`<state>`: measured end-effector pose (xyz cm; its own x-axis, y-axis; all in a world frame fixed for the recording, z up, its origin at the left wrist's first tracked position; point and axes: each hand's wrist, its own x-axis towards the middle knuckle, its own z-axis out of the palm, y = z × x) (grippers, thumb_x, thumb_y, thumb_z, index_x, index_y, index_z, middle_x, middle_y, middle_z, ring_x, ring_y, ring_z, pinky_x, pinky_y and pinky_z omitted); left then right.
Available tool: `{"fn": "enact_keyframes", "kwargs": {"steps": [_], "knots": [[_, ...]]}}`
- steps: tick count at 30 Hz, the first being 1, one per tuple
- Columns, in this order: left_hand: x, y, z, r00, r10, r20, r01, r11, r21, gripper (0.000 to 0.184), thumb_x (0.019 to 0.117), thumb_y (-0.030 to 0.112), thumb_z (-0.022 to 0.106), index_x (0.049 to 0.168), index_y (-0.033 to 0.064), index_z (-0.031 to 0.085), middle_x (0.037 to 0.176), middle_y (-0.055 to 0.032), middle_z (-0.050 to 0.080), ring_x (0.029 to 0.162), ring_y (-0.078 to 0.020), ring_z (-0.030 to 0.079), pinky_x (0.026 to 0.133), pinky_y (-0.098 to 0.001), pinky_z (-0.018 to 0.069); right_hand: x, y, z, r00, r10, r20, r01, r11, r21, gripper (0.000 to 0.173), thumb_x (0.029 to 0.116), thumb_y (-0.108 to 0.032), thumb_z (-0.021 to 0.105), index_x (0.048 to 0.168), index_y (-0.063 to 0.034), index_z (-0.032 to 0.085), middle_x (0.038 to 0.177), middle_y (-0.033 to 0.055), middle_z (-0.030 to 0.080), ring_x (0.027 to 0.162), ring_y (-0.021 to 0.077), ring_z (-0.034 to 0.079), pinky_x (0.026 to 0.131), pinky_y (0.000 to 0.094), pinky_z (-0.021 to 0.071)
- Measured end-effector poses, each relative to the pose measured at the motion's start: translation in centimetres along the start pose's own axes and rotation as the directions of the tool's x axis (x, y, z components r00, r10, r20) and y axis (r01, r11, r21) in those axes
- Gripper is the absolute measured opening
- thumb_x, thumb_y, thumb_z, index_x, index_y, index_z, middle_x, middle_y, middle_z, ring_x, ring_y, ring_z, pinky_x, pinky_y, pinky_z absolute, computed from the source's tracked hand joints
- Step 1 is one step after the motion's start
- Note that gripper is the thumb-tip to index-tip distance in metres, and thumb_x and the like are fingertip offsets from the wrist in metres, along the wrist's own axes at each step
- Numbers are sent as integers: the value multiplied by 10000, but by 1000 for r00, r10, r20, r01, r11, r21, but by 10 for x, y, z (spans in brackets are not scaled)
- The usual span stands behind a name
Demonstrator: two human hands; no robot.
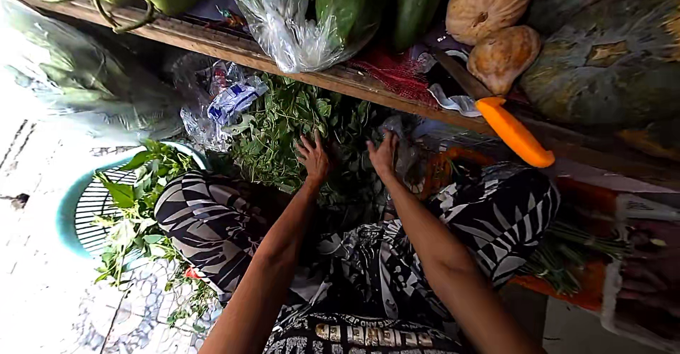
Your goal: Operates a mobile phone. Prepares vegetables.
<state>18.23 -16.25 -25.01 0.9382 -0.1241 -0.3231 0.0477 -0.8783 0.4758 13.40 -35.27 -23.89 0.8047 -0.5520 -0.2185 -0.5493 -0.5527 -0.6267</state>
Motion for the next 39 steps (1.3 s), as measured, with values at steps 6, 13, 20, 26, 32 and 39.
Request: {"fn": "enact_keyframes", "kwargs": {"steps": [6,13,20,26,32,39], "knots": [[-7,-17,-10,994,74,-85,-77,996,-35,684,880,211,772,1481,114,461,1573,-307,327,1352,-555,409,973,-721,407,-11,-44,68,923,-166,346,165,986,33,1076,795,-311,891,1622,-51,254,1643,290,245,1518,455,265,1222,578,287],[24,-14,-51,974,-162,-156,73,884,-462,435,959,162,699,1307,-67,571,1381,-293,537,1222,-421,576,1017,-555,480,-3,-4,5,974,138,181,-189,933,306,372,912,-62,743,1248,69,649,1198,290,663,1133,401,642,1008,554,494],[-16,15,-36,925,-346,-157,216,819,-531,426,1040,224,540,1377,-32,492,1273,-255,613,1154,-375,620,961,-550,509,-7,3,-7,972,233,36,-235,948,216,861,793,-424,865,1469,-33,502,1428,286,531,1320,471,504,1060,666,409],[-133,35,18,717,-55,695,-86,982,167,612,990,307,630,1490,-3,460,1540,-303,404,1429,-497,378,1103,-693,340,-72,6,36,831,239,503,-69,940,-333,735,915,-137,733,1568,-104,396,1520,280,455,1381,495,452,1060,672,415],[-239,-7,-45,530,143,836,-145,986,-77,484,1103,92,354,1573,-22,331,1638,-243,304,1535,-397,261,1256,-493,197,-57,8,5,796,499,342,-374,850,-370,381,1026,-137,537,1360,40,582,1392,282,581,1331,427,538,1078,621,403],[-182,8,-120,868,255,427,-404,861,308,411,1023,274,596,1308,-19,635,1300,-267,636,1268,-467,566,1116,-670,332,-52,-20,7,996,43,73,-31,987,-157,843,827,-40,738,1574,-44,347,1593,330,294,1448,568,284,1053,746,341]]}}
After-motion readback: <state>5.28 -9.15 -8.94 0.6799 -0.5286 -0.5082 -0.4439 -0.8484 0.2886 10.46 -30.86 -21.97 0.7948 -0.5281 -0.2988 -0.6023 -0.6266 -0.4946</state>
